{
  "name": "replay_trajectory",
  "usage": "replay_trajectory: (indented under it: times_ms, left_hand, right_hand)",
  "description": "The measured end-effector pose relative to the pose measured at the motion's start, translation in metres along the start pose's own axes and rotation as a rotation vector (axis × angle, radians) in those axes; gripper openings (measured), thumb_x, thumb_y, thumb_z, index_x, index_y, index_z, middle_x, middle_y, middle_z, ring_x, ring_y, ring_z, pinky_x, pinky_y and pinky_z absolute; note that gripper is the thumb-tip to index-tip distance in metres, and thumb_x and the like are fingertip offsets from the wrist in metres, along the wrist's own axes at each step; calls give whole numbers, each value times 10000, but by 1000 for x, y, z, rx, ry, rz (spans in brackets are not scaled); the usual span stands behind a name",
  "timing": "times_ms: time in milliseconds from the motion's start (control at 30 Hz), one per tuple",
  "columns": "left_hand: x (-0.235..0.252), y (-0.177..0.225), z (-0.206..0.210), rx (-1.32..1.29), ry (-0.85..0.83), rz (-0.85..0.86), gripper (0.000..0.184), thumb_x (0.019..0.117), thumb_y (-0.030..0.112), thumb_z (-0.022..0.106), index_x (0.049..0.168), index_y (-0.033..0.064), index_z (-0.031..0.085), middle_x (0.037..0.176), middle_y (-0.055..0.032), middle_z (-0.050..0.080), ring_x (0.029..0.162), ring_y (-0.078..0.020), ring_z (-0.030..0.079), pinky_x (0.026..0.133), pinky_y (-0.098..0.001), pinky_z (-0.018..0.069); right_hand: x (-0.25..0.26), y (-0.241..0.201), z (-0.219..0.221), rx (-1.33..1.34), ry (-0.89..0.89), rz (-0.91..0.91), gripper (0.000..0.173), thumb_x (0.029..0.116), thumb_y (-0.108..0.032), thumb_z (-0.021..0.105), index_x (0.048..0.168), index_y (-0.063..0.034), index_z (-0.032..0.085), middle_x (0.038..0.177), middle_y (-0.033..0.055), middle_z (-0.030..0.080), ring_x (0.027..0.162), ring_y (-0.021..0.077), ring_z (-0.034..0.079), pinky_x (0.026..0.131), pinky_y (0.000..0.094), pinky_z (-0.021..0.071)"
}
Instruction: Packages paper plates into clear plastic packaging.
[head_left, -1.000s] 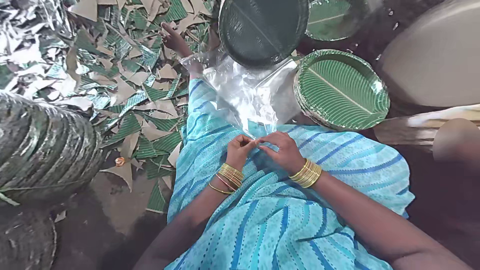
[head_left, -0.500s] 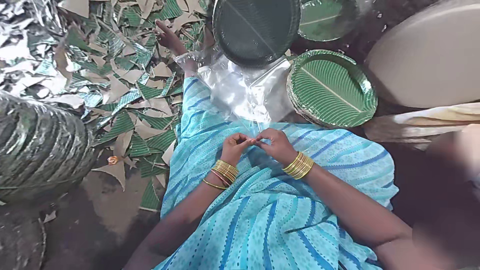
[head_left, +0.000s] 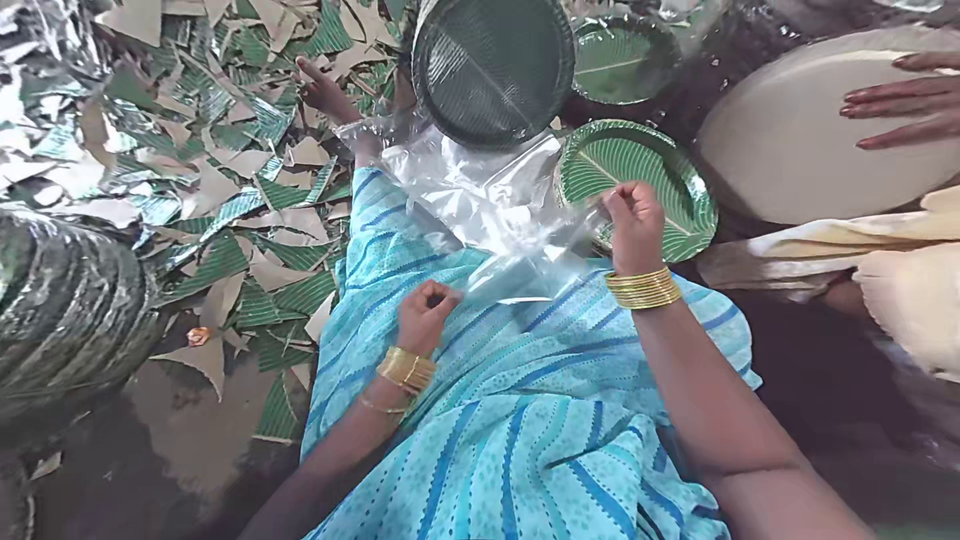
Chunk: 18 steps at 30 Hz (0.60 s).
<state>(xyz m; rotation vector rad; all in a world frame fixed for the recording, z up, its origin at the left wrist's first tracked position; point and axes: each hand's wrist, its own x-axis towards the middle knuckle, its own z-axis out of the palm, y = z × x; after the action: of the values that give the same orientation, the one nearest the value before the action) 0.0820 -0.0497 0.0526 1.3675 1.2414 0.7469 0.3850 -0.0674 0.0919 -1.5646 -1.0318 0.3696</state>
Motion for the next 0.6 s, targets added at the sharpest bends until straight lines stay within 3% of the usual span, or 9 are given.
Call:
replay_trajectory:
  times_ms: [67, 100, 167, 233, 333, 400, 433, 500, 600]
  left_hand:
    - [-12, -4, -20, 231, -23, 36, 149, 907, 93, 695, 924, -54, 676, 890, -86, 673, 808, -106, 631, 779, -295, 534]
    - [-20, -5, -29, 331, -43, 33, 202, 912, 120, 719, 965, -73, 687, 935, -136, 680, 838, -171, 642, 803, -363, 535]
    - [-36, -6, -42, 421, -5, 91, 363, 868, 125, 781, 1117, -108, 658, 1127, -247, 666, 987, -301, 676, 878, -468, 563]
    - [-48, -1, -47, 447, 113, 347, 574, 785, 191, 834, 1222, -108, 614, 1365, -320, 551, 1188, -348, 616, 951, -449, 546]
    - [-56, 36, -40, 513, 233, 833, 343, 929, 383, 727, 1160, 135, 673, 1500, -194, 469, 1465, -275, 385, 1189, -405, 350]
    - [-50, 70, -32, 630, 181, 1053, 145, 1001, 325, 655, 1104, 254, 729, 1563, -47, 459, 1537, -252, 267, 1243, -485, 222]
    - [-41, 84, -29, 732, 104, 1109, 138, 1012, 277, 628, 1073, 264, 750, 1598, -16, 441, 1559, -274, 226, 1245, -558, 154]
    - [-14, 100, -20, 945, -42, 1137, 180, 952, 163, 644, 984, 217, 812, 1571, -76, 493, 1536, -370, 294, 1182, -724, 148]
    - [30, 102, -19, 1123, -178, 951, 173, 939, 106, 681, 1054, 56, 800, 1431, -155, 616, 1429, -419, 459, 1145, -773, 179]
  right_hand:
    - [9, -8, -3, 43, 67, -23, 129, 1034, -104, 507, 1030, 15, 555, 881, -6, 635, 777, 0, 620, 768, 217, 547]
    - [9, -11, -2, 51, 60, -40, 157, 1029, -102, 518, 1059, 45, 567, 909, 40, 662, 798, 44, 648, 779, 256, 565]
    - [-3, -21, 6, 24, -21, -64, 218, 1030, -98, 540, 1144, 86, 565, 981, 135, 677, 846, 134, 676, 800, 332, 585]
    - [-20, -33, 20, -41, -120, -140, 216, 1023, -87, 569, 1170, 71, 557, 967, 158, 689, 801, 165, 685, 740, 342, 591]
    - [-43, -40, 40, -89, -237, -349, 150, 963, -40, 619, 1077, 58, 620, 911, 143, 711, 786, 190, 715, 709, 352, 608]
    - [-51, -45, 45, -118, -326, -539, 133, 931, 1, 588, 971, 33, 710, 926, 139, 726, 842, 217, 718, 762, 380, 608]
    - [-54, -49, 44, -150, -369, -625, 175, 933, 7, 568, 942, 4, 743, 943, 136, 732, 884, 234, 719, 794, 402, 605]
    - [-62, -56, 36, -232, -424, -739, 236, 928, 2, 544, 927, -50, 774, 985, 135, 734, 947, 267, 718, 815, 427, 595]
    - [-71, -63, 20, -334, -372, -755, 210, 907, -41, 552, 907, -43, 762, 1012, 143, 741, 943, 281, 717, 795, 424, 583]
